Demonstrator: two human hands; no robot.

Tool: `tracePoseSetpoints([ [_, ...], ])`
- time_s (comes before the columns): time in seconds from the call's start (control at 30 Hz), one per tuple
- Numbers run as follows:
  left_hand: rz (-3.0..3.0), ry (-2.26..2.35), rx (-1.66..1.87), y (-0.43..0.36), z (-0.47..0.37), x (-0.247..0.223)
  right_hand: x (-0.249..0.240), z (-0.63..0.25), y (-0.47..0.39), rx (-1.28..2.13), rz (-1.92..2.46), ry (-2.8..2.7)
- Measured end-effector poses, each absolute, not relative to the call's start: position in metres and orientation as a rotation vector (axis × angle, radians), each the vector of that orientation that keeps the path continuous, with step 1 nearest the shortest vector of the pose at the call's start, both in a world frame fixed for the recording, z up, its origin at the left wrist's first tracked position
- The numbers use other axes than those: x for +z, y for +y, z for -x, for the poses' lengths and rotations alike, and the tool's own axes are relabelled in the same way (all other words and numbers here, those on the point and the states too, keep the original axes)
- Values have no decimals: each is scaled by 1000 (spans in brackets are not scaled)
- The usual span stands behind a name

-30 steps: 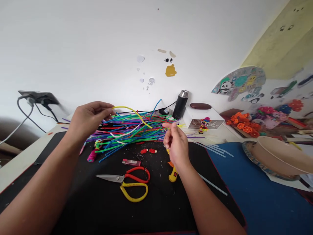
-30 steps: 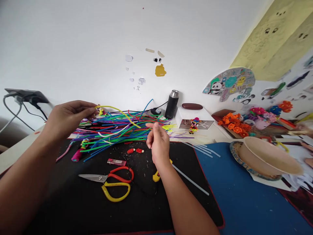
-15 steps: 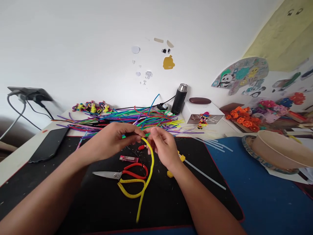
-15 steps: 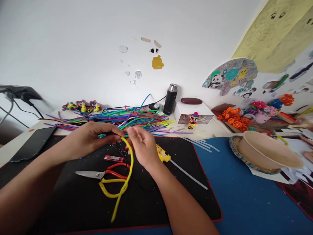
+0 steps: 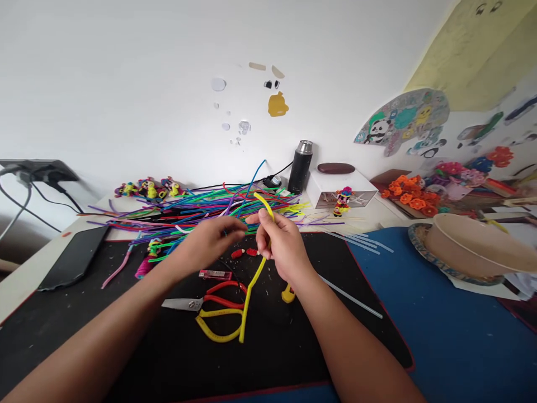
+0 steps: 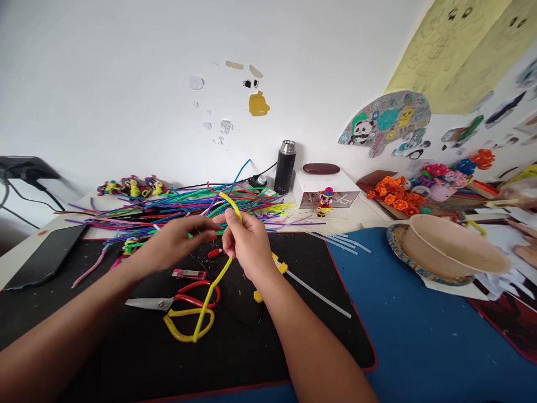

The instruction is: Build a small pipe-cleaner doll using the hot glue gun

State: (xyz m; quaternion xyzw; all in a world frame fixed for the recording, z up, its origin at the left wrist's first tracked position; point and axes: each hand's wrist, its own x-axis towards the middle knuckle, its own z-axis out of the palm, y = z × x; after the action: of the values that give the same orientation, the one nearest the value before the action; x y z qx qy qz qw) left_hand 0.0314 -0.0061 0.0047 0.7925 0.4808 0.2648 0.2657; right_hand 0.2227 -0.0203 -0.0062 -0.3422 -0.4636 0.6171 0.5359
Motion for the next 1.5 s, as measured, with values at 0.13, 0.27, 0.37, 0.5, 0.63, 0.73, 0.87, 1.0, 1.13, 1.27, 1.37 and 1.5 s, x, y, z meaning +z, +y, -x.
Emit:
tracePoseSetpoints([
  [0.13, -2420, 1276, 398, -3, -41, -31, -5, -226, -15, 1479, 782, -978],
  [0.27, -2495, 1240, 398, -3, -45, -49, -4, -225, -16, 1512, 763, -970],
  [0.37, -2467, 1243, 501, -4, -47, -53, -6, -222, -18, 1544, 762, -996],
  [0.5, -2453, 1269, 568, -5, -51, -55, -8, -218, -20, 1560, 764, -1040],
  [0.63, -2475, 1271, 548, -5, -53, -57, -8, -216, -22, 1574, 779, -1072],
  [0.73, -2479, 1238, 576, -5, -54, -59, -8, -215, -24, 1579, 791, -1098],
  [0.87, -2421, 1214, 622, -5, -55, -57, -9, -215, -25, 1571, 811, -1122],
  [1.0, -2194, 1281, 650, -6, -54, -41, -9, -215, -25, 1537, 819, -1149],
  [1.13, -1725, 1149, 823, -3, -44, -18, -10, -215, -26, 1521, 820, -1185],
  [1.27, -1381, 999, 1009, 2, -31, -1, -11, -213, -27, 1550, 842, -1267],
  [1.37, -1216, 975, 1115, 4, -26, 6, -13, -212, -28, 1573, 855, -1305],
  [1.5, -1104, 934, 1155, 3, -25, 9, -15, -210, -27, 1578, 848, -1304],
])
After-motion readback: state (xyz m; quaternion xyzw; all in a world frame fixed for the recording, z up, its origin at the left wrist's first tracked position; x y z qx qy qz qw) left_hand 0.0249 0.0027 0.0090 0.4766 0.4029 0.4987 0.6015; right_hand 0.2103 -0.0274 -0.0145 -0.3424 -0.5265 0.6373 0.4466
